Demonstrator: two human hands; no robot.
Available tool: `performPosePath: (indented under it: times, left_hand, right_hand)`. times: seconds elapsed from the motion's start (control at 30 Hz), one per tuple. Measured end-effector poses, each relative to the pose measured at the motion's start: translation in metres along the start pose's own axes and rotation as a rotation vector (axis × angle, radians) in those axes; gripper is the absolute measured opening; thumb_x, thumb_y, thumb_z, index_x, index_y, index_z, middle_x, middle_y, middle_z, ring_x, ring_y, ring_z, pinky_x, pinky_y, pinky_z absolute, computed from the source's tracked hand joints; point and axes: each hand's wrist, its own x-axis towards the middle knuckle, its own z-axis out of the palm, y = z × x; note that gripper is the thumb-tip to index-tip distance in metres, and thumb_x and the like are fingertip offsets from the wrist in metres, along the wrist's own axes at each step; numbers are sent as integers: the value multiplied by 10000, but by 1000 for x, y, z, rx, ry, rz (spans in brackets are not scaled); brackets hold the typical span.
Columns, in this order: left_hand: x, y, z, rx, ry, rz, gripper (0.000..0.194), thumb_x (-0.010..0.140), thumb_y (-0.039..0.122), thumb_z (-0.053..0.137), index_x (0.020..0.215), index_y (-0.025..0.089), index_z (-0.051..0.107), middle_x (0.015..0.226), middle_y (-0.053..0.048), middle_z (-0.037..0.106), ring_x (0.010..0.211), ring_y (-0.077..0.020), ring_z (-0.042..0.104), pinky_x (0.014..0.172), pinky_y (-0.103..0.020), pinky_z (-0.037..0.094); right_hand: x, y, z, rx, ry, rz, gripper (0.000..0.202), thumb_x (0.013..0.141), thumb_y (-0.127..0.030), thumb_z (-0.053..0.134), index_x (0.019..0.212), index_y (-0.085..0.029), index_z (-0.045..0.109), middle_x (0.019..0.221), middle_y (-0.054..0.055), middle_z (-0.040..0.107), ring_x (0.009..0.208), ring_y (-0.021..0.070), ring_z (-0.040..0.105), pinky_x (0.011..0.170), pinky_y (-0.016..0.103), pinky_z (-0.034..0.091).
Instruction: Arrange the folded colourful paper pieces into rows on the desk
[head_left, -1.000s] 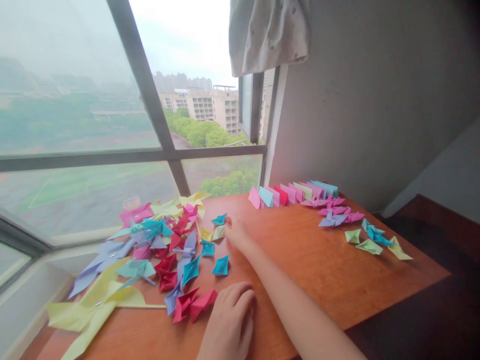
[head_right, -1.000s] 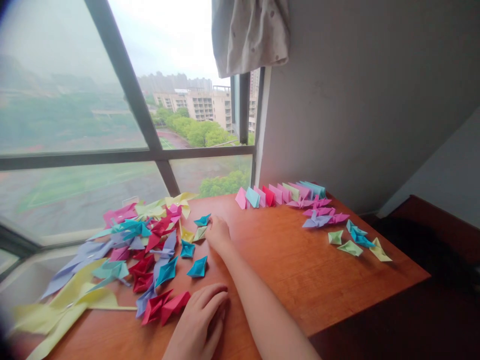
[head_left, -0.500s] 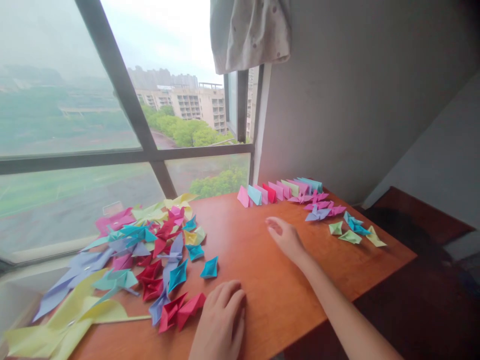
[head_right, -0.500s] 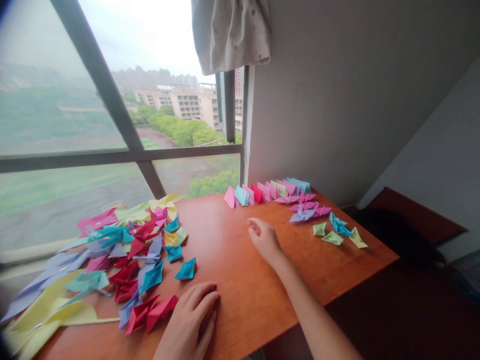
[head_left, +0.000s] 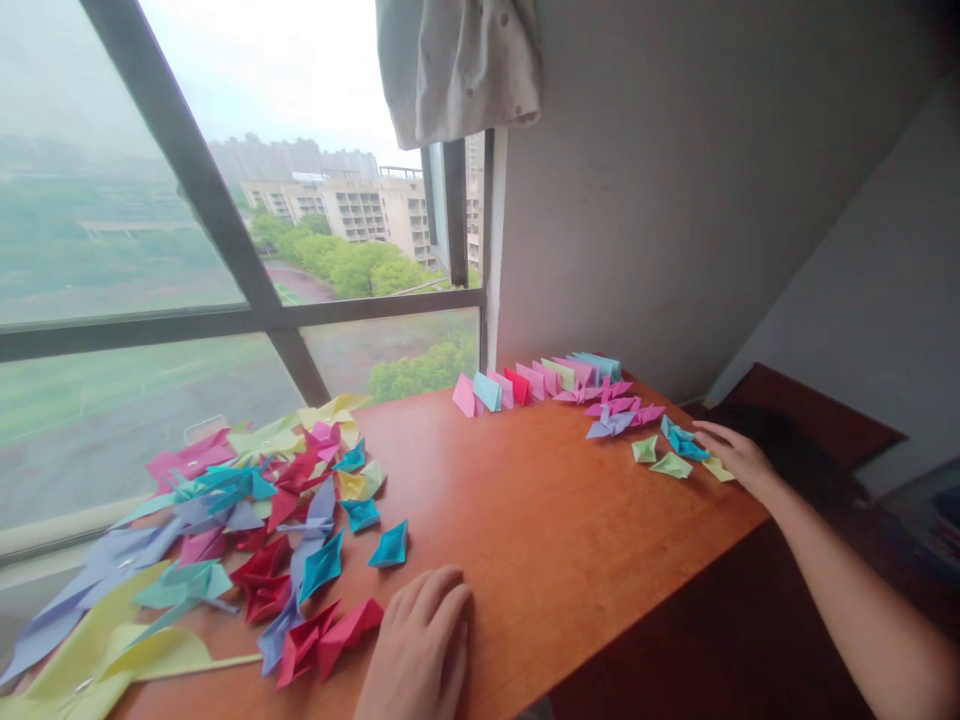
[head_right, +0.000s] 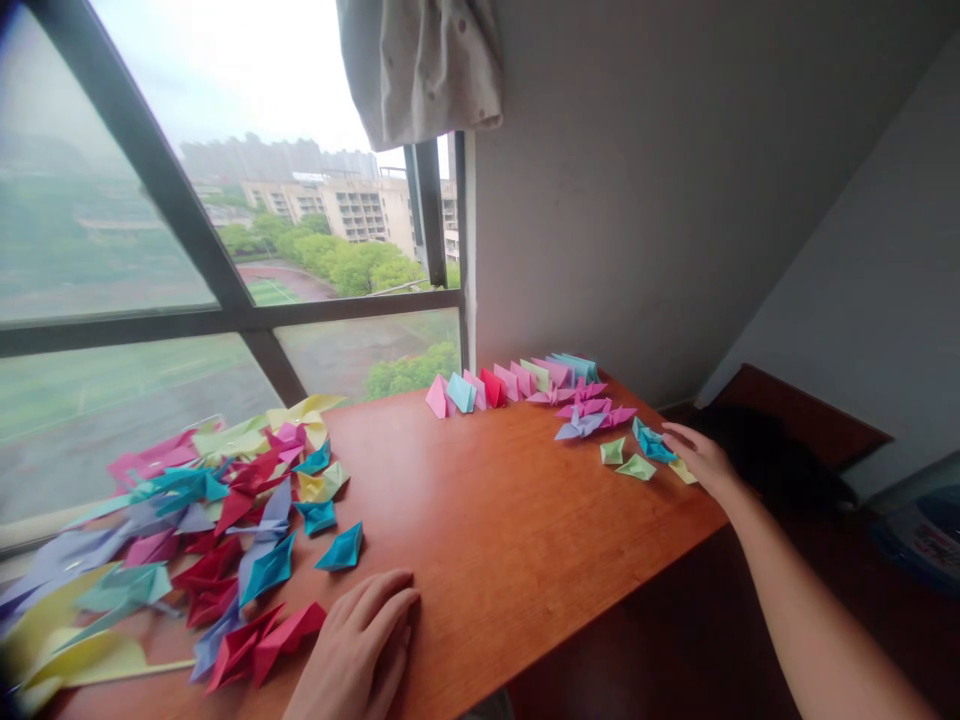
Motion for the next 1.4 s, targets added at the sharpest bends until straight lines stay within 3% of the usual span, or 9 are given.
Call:
performPosePath:
  times: [0.17, 0.33, 0.53, 0.73, 0.9, 1.03, 1.17, 1.27, 1.4]
  left_hand:
    - [5, 3, 4, -26, -4, -29, 332, 865, 146, 536, 1175, 250, 596, 1226, -84, 640, 1109, -262, 608, 909, -431, 550]
    - [26, 29, 19, -122, -34, -103, 430, 825, 109, 519, 1240, 214, 554, 1273, -115, 600, 1157, -281, 563, 984, -486, 487]
    - [75, 71, 53, -235, -151, -77, 679, 745, 209, 654, 1395, 190, 456, 1434, -157, 473, 1312, -334, 436, 1123, -548, 321]
    - [137, 83, 89, -238, -181, -98, 1098, 582, 514, 827, 1480, 135, 322, 1537, -240, 295, 1414, -401, 273, 1153, -566, 217]
    - [160, 80, 103, -343, -61, -110, 954, 617, 442, 800, 1429, 157, 388, 1423, -207, 439, 1352, -414, 340, 1142, -598, 186]
    - [157, 76, 101, -474, 25, -118, 727, 725, 196, 662, 1402, 201, 400, 1330, -156, 492, 1270, -324, 449, 1102, -495, 333]
    - [148, 72, 89, -554, 81, -131, 745, 704, 35, 562, 1404, 198, 368, 1372, -142, 430, 1272, -237, 466, 1076, -356, 406]
    - [136, 64, 69, -693, 157, -176, 821, 619, -36, 525, 1392, 198, 378, 1387, -138, 415, 1285, -238, 460, 1084, -362, 410]
    - [109, 36, 27, -707, 272, -239, 708, 636, -25, 506, 1304, 207, 470, 1343, -108, 498, 1255, -229, 494, 1074, -386, 421]
  right_hand:
    - [-3, -2, 21, 165, -151, -31, 424, 659, -469, 689, 991, -211, 742, 1116, 95, 716, 1065, 309, 646, 893, 388, 517]
    - [-36, -23, 39, 210, -219, -68, 368, 713, -421, 665, 1004, -209, 740, 1094, 94, 723, 1033, 302, 659, 891, 400, 526]
    - [-82, -47, 73, 202, -249, -170, 311, 791, -384, 612, 1024, -205, 715, 1119, 98, 708, 1049, 280, 650, 934, 412, 504]
    - [-113, -82, 117, 126, -179, -363, 257, 826, -368, 570, 978, -204, 697, 1271, 123, 627, 1193, 282, 568, 1010, 434, 453]
    - [-134, -114, 147, 125, -168, -289, 368, 797, -366, 571, 1114, -200, 657, 1175, 120, 674, 1112, 284, 610, 1006, 464, 444]
    - [-155, -133, 166, 283, -128, -108, 336, 756, -360, 613, 1053, -215, 672, 1131, 92, 689, 1068, 280, 625, 981, 450, 459]
    - [-179, -155, 183, 742, -94, 160, 392, 739, -427, 671, 1064, -207, 655, 1109, 71, 699, 1033, 258, 645, 908, 387, 508]
    - [-196, -182, 193, 1002, -135, 334, 385, 737, -427, 692, 1048, -201, 661, 1020, 43, 721, 941, 231, 672, 822, 338, 537]
    - [-219, -229, 211, 1182, -359, 447, 347, 739, -411, 710, 1026, -220, 670, 980, 23, 727, 880, 218, 680, 756, 328, 554]
